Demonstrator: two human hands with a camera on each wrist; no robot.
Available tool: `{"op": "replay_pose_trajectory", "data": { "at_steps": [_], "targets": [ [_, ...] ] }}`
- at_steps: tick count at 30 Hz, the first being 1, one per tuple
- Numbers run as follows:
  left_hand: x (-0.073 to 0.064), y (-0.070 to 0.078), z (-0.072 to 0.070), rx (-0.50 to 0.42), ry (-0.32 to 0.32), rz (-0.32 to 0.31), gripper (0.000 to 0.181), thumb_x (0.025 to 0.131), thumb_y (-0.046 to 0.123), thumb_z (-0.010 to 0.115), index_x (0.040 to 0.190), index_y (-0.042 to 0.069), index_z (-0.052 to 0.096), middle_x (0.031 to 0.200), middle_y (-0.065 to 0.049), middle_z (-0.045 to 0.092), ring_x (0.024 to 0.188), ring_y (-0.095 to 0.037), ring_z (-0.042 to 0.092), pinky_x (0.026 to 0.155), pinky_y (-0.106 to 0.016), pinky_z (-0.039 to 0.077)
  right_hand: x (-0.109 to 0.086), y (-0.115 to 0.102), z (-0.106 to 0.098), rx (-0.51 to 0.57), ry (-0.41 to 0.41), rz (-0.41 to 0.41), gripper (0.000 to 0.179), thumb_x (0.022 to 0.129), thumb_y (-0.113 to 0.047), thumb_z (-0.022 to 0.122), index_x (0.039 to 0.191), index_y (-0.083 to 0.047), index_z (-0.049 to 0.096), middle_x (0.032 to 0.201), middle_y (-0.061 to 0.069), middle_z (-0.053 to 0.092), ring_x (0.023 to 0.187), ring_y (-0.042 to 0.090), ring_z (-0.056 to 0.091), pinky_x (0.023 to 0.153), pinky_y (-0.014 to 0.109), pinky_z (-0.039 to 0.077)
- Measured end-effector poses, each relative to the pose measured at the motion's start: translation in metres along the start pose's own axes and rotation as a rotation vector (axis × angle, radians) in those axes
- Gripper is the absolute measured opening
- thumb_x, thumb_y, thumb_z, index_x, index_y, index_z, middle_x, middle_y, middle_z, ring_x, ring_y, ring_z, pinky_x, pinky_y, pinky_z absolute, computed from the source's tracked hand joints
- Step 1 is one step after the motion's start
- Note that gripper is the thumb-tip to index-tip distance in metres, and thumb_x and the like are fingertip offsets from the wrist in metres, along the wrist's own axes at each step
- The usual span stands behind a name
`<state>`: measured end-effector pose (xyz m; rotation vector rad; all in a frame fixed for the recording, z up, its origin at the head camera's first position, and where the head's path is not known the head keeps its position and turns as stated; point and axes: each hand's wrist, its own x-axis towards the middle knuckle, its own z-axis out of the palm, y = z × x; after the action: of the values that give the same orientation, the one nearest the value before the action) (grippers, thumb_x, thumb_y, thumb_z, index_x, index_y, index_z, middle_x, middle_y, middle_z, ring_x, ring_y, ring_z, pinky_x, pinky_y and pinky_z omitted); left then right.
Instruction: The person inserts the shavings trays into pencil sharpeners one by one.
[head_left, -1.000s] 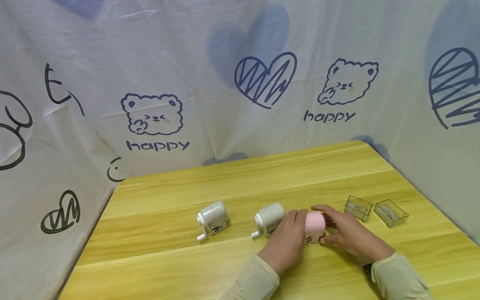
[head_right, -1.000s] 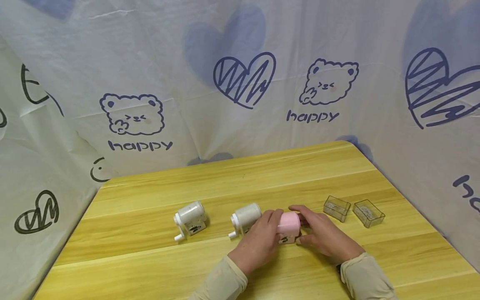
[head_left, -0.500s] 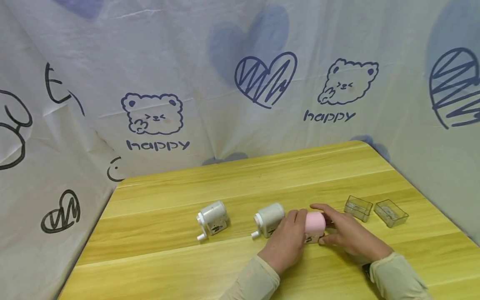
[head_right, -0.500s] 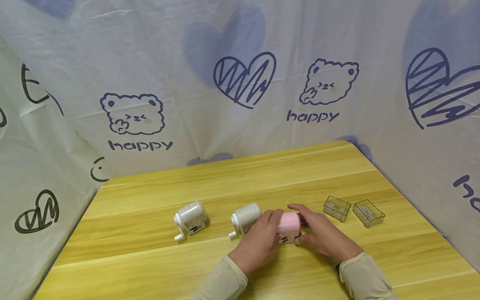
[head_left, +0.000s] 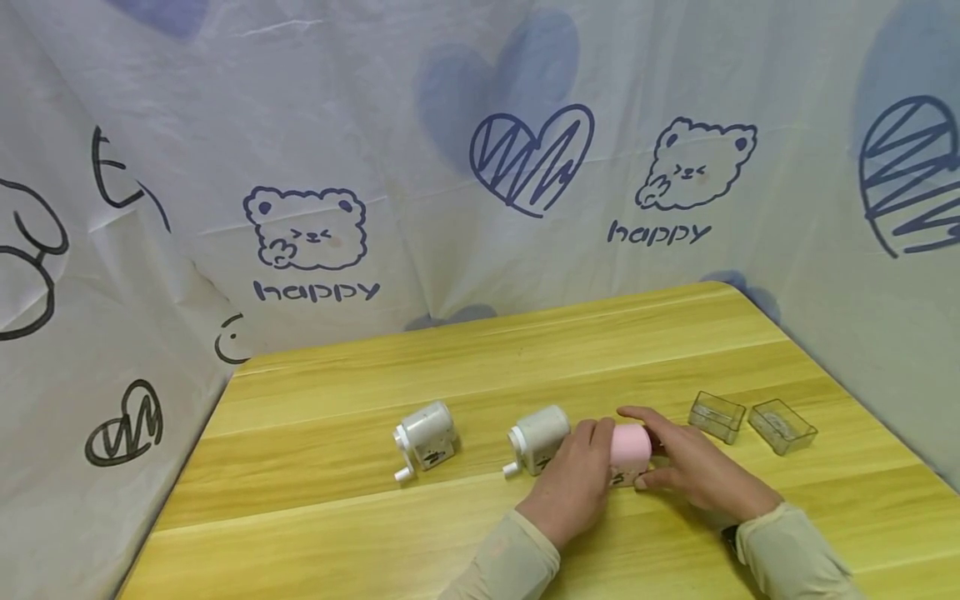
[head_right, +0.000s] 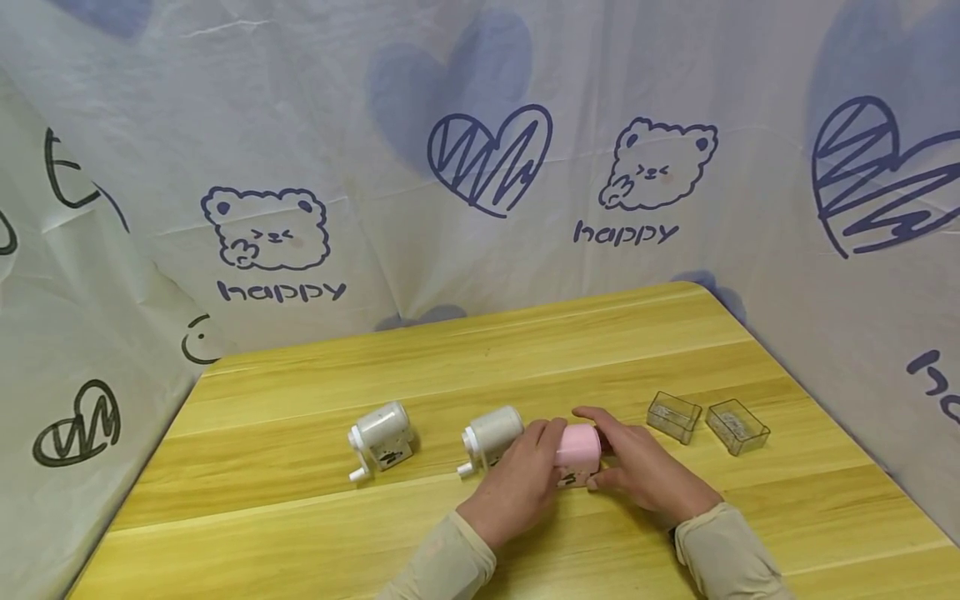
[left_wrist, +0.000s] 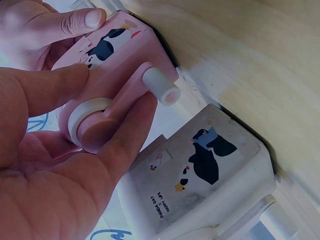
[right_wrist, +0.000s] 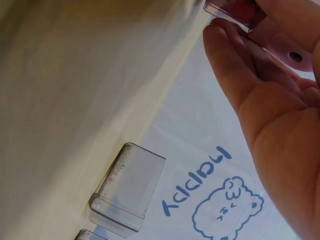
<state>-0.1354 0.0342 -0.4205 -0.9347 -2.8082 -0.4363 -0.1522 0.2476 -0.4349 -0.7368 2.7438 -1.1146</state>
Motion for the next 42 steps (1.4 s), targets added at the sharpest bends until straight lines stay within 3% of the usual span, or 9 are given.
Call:
{"op": "replay_pose_trajectory", "data": {
  "at_steps": [12, 20, 26, 30, 34, 38, 42],
  "targets": [
    [0.001, 0.001, 0.002, 0.003, 0.008, 0.009, 0.051, 0.097, 0.012, 0.073, 0.140, 0.002, 0.048, 0.124, -0.013, 0.061, 0.108, -0.019, 0.065, 0.093, -0.023, 0.055, 0.000, 0.001, -0.001, 0.008, 0.001, -0.005, 0.083, 0.082, -0.009, 0.087, 0.151, 0.000, 0.041, 0.128, 0.017, 0.067, 0.108, 0.026, 0.068, 0.087, 0.038, 0.058],
    [0.004, 0.006, 0.009, -0.011, 0.064, 0.017, 0.049, 0.094, 0.009, 0.075, 0.134, -0.002, 0.050, 0.119, -0.013, 0.062, 0.105, -0.020, 0.064, 0.091, -0.023, 0.055, -0.008, 0.002, -0.009, 0.004, 0.002, 0.022, 0.078, 0.084, -0.006, 0.085, 0.149, 0.002, 0.044, 0.139, 0.025, 0.058, 0.119, 0.039, 0.064, 0.095, 0.047, 0.056],
    [0.008, 0.015, 0.015, 0.007, 0.122, -0.036, 0.049, 0.090, 0.001, 0.074, 0.134, 0.001, 0.052, 0.114, -0.011, 0.061, 0.096, -0.019, 0.065, 0.075, -0.022, 0.058, -0.020, 0.007, -0.029, -0.057, 0.156, 0.034, 0.061, 0.089, 0.002, 0.077, 0.143, 0.003, 0.051, 0.134, 0.024, 0.061, 0.112, 0.039, 0.065, 0.092, 0.049, 0.057],
    [0.016, 0.015, 0.016, 0.042, 0.142, -0.036, 0.047, 0.090, -0.001, 0.073, 0.132, 0.001, 0.051, 0.111, -0.011, 0.059, 0.085, -0.020, 0.063, 0.061, -0.020, 0.054, -0.023, 0.013, -0.040, -0.109, 0.273, 0.089, 0.052, 0.095, -0.003, 0.073, 0.142, 0.003, 0.053, 0.131, 0.025, 0.062, 0.109, 0.040, 0.065, 0.089, 0.053, 0.056],
    [0.028, 0.011, 0.017, 0.041, 0.135, -0.004, 0.039, 0.094, -0.003, 0.067, 0.130, 0.000, 0.051, 0.110, -0.012, 0.059, 0.084, -0.021, 0.062, 0.064, -0.021, 0.054, -0.026, 0.020, -0.044, -0.155, 0.337, 0.148, 0.053, 0.096, -0.009, 0.073, 0.141, 0.007, 0.052, 0.132, 0.030, 0.059, 0.110, 0.045, 0.060, 0.088, 0.059, 0.053],
    [0.039, 0.006, 0.019, 0.059, 0.136, 0.037, 0.038, 0.096, -0.004, 0.065, 0.130, -0.002, 0.049, 0.111, -0.012, 0.058, 0.085, -0.022, 0.062, 0.072, -0.022, 0.055, -0.028, 0.027, -0.044, -0.206, 0.371, 0.175, 0.056, 0.093, -0.010, 0.075, 0.141, 0.010, 0.051, 0.133, 0.036, 0.054, 0.119, 0.054, 0.050, 0.096, 0.068, 0.041],
    [0.047, 0.006, 0.021, 0.091, 0.121, 0.008, 0.046, 0.093, -0.001, 0.069, 0.135, 0.000, 0.048, 0.117, -0.012, 0.059, 0.094, -0.023, 0.063, 0.077, -0.023, 0.057, -0.028, 0.035, -0.042, -0.249, 0.380, 0.170, 0.060, 0.090, -0.010, 0.078, 0.138, 0.013, 0.051, 0.133, 0.041, 0.053, 0.122, 0.060, 0.044, 0.102, 0.072, 0.026]
  ]
}}
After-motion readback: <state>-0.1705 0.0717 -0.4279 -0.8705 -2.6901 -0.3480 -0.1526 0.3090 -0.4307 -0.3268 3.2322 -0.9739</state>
